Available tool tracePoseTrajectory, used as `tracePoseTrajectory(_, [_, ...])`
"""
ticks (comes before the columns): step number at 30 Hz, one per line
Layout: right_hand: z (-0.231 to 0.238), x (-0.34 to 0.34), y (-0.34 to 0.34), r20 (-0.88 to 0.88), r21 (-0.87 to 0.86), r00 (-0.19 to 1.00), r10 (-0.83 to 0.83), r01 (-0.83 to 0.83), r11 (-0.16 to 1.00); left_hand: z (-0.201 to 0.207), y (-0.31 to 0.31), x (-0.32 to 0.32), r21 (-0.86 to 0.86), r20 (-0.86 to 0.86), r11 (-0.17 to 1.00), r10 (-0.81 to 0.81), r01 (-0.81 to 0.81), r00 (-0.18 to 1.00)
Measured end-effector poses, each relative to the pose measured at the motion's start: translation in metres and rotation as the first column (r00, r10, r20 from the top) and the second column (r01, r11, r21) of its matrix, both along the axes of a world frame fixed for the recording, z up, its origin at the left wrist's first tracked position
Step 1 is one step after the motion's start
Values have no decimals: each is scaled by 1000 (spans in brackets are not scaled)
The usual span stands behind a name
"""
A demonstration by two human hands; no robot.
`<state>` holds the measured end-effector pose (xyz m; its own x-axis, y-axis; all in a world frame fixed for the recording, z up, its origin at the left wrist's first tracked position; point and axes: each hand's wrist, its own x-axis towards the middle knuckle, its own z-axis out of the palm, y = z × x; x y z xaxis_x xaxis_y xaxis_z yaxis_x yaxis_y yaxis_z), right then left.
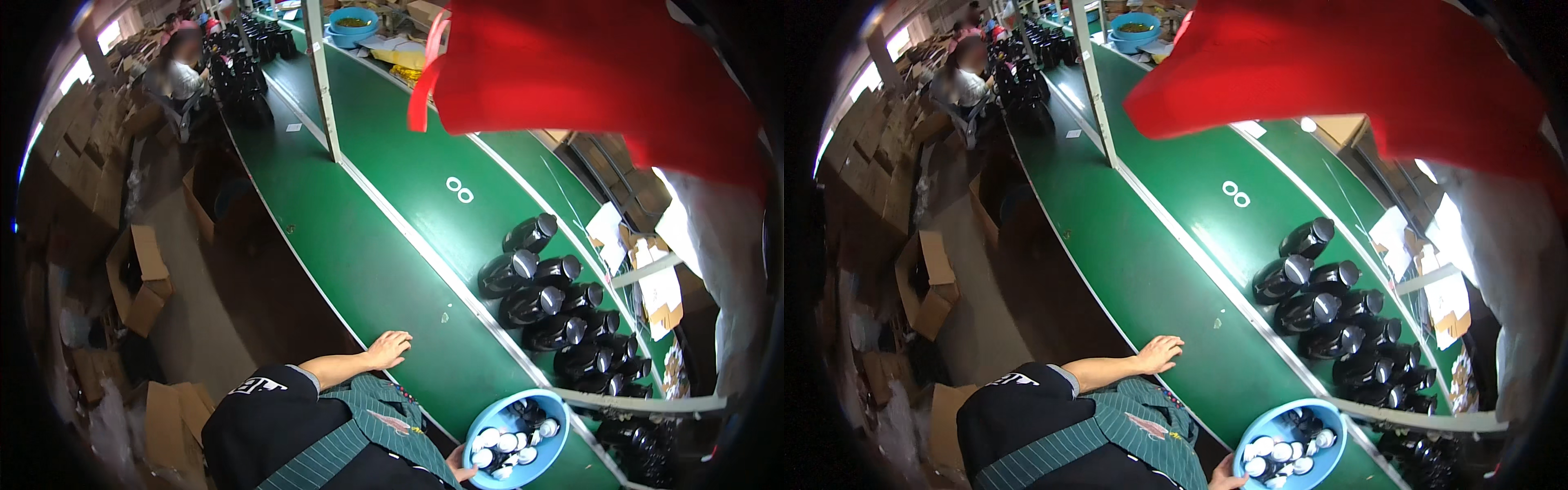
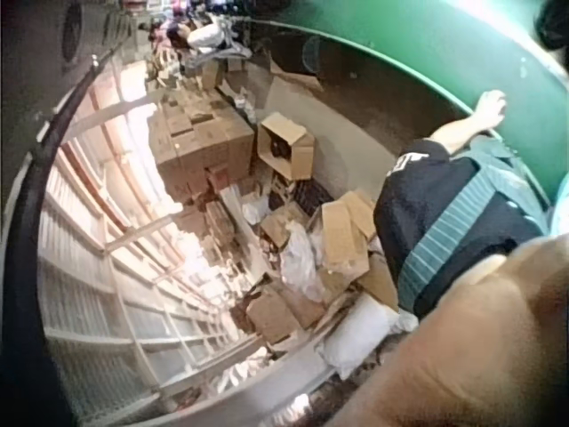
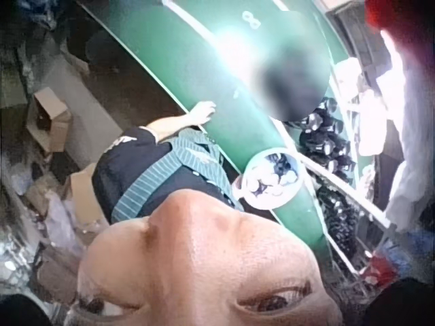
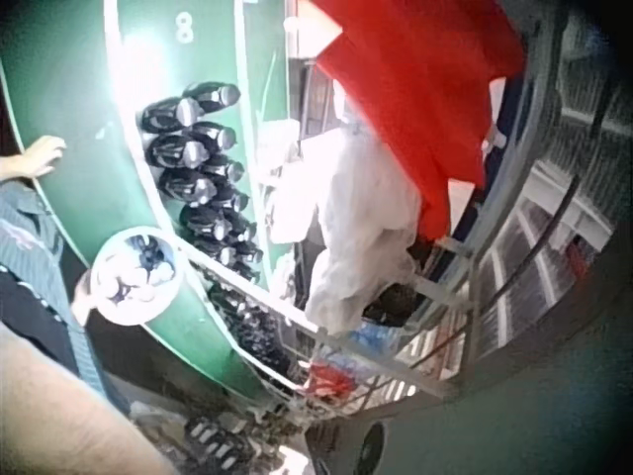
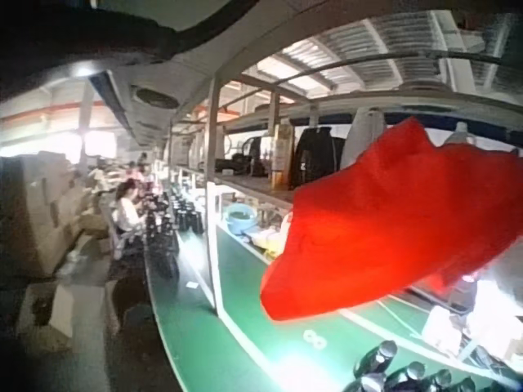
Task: The person assembles black kettles on a green conveyor belt by picking up kettle bodies and screwing on white lids from a nearby blue basin. The person places the completed kettles on the belt and continues the process with additional units.
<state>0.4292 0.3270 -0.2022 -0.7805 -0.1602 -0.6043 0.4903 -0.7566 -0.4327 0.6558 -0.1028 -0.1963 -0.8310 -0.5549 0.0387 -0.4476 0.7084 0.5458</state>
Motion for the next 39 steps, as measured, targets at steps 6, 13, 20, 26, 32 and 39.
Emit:
tracePoseTrajectory(6, [-9, 2, 32, 188, 148, 968, 167, -196, 969, -4, 6, -1, -28, 63, 1000, 0, 2, 998])
tracePoseTrajectory(13, [7, 6, -3, 79, -17, 963, 259, -259, 966, 4, 50, -70, 43, 17, 967, 251, -252, 968])
tracePoseTrajectory(20, [5, 4, -19, 239, 27, 946, 220, -233, 972, 84, 180, -194, 124, -326, 989, -30, 75, 945])
tracePoseTrajectory(26, [57, 2, 76, 299, 185, 901, 315, -378, 907, 111, 300, -243, -253, -174, 891, -424, 376, 889])
tracePoseTrajectory(32, [27, 29, 115, 339, 290, 869, 360, -461, 839, 36, 370, -219, -63, 236, 461, -855, 885, 462])
tracePoseTrajectory(39, [51, 29, 123, 411, 386, 866, 286, -450, 806, 26, 386, -251, 22, 377, 307, -884, 952, 277])
